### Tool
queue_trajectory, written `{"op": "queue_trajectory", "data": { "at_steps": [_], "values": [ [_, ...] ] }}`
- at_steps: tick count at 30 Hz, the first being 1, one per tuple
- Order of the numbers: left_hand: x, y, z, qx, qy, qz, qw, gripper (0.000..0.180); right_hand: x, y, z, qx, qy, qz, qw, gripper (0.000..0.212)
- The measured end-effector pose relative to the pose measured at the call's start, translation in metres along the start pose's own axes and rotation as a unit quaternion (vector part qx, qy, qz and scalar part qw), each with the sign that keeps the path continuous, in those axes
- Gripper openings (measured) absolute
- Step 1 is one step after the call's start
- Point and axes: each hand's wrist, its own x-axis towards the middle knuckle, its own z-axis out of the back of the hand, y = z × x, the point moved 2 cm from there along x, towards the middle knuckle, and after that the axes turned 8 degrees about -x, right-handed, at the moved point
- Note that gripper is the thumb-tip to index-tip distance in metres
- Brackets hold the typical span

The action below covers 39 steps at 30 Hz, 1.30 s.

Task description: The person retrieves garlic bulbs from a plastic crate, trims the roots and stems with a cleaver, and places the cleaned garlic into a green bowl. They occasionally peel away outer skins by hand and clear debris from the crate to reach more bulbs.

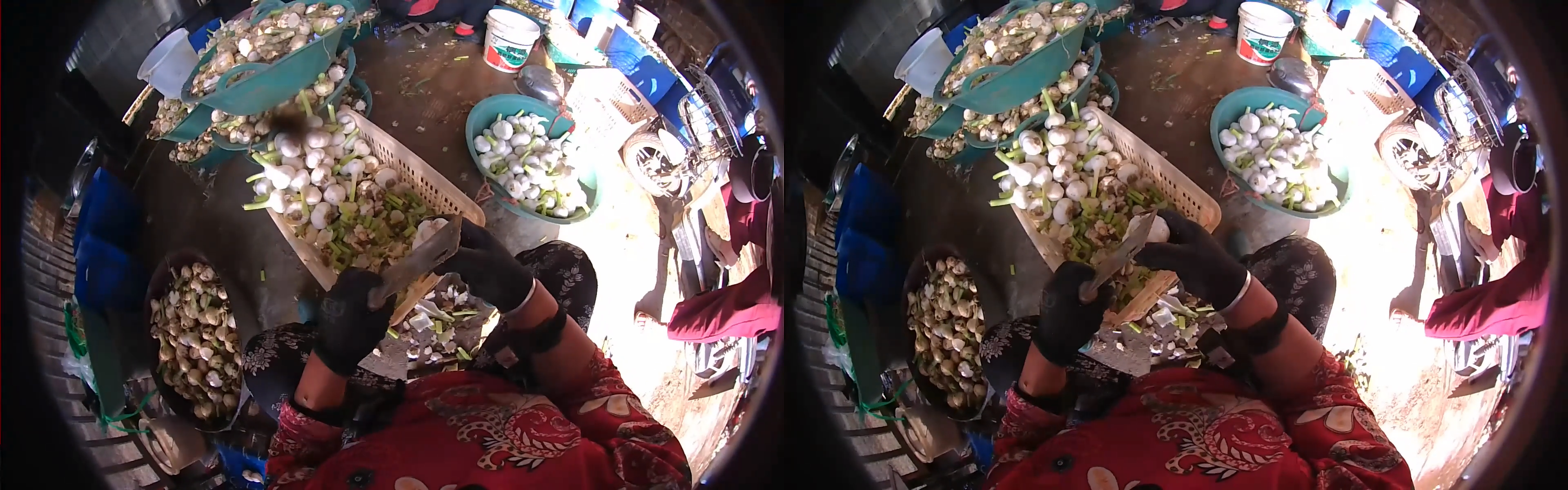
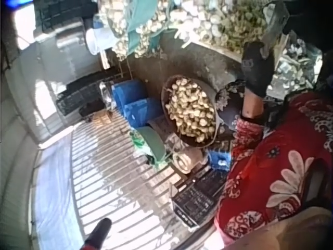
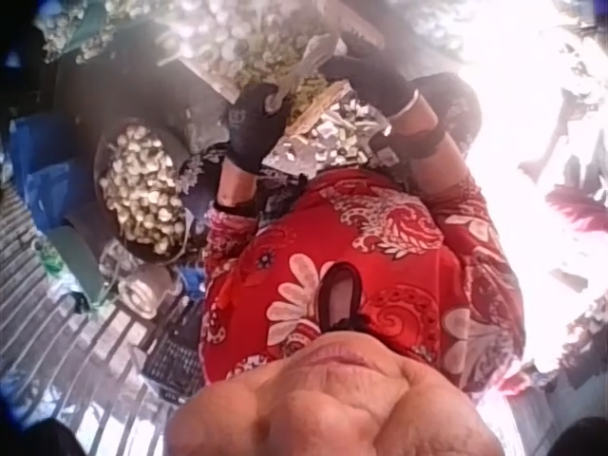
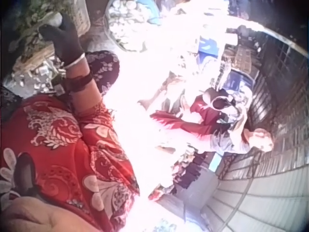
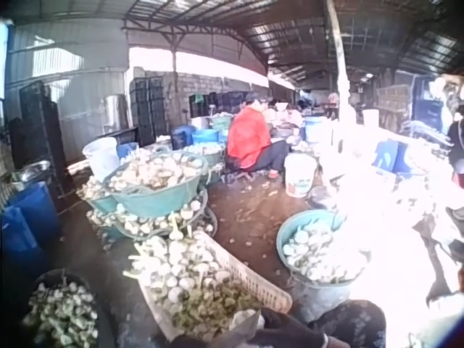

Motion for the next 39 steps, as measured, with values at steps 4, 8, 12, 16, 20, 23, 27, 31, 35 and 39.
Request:
{"op": "queue_trajectory", "data": {
  "at_steps": [4, 8, 12, 16, 20, 23, 27, 31, 35, 39],
  "values": [
    [-0.003, 0.001, -0.002, 0.025, -0.016, -0.037, 0.999, 0.023, -0.006, 0.003, -0.001, 0.069, -0.044, -0.037, 0.996, 0.051],
    [-0.023, 0.049, -0.011, -0.007, -0.01, 0.043, 0.999, 0.026, -0.003, -0.029, -0.002, -0.028, -0.033, -0.06, 0.997, 0.049],
    [-0.01, 0.072, -0.026, -0.038, 0.057, 0.066, 0.995, 0.03, -0.015, -0.06, 0.012, 0.108, 0.054, 0.01, 0.993, 0.015],
    [-0.001, 0.074, -0.04, 0.072, 0.025, 0.057, 0.995, 0.025, -0.019, -0.059, 0.01, 0.218, 0.163, 0.001, 0.962, 0.012],
    [0.007, 0.051, -0.047, -0.015, 0.052, 0.031, 0.998, 0.027, -0.004, -0.128, 0.041, 0.203, 0.083, -0.004, 0.976, 0.012],
    [0.008, 0.059, -0.05, -0.046, 0.081, 0.052, 0.994, 0.03, -0.009, -0.107, 0.031, 0.196, 0.027, 0.062, 0.978, 0.022],
    [0.007, 0.052, -0.047, -0.024, 0.095, 0.051, 0.994, 0.031, -0.019, -0.092, 0.027, 0.119, 0.019, 0.03, 0.992, 0.028],
    [0.005, 0.056, -0.045, -0.028, 0.101, 0.045, 0.993, 0.031, -0.024, -0.083, 0.015, 0.007, -0.012, 0.032, 0.999, 0.029],
    [0.003, 0.055, -0.044, -0.045, 0.091, 0.016, 0.995, 0.032, -0.035, -0.063, 0.0, 0.119, 0.002, 0.031, 0.992, 0.029],
    [0.002, 0.047, -0.043, -0.034, 0.077, 0.021, 0.996, 0.034, -0.036, -0.07, 0.002, 0.086, 0.015, -0.019, 0.996, 0.027]
  ]
}}
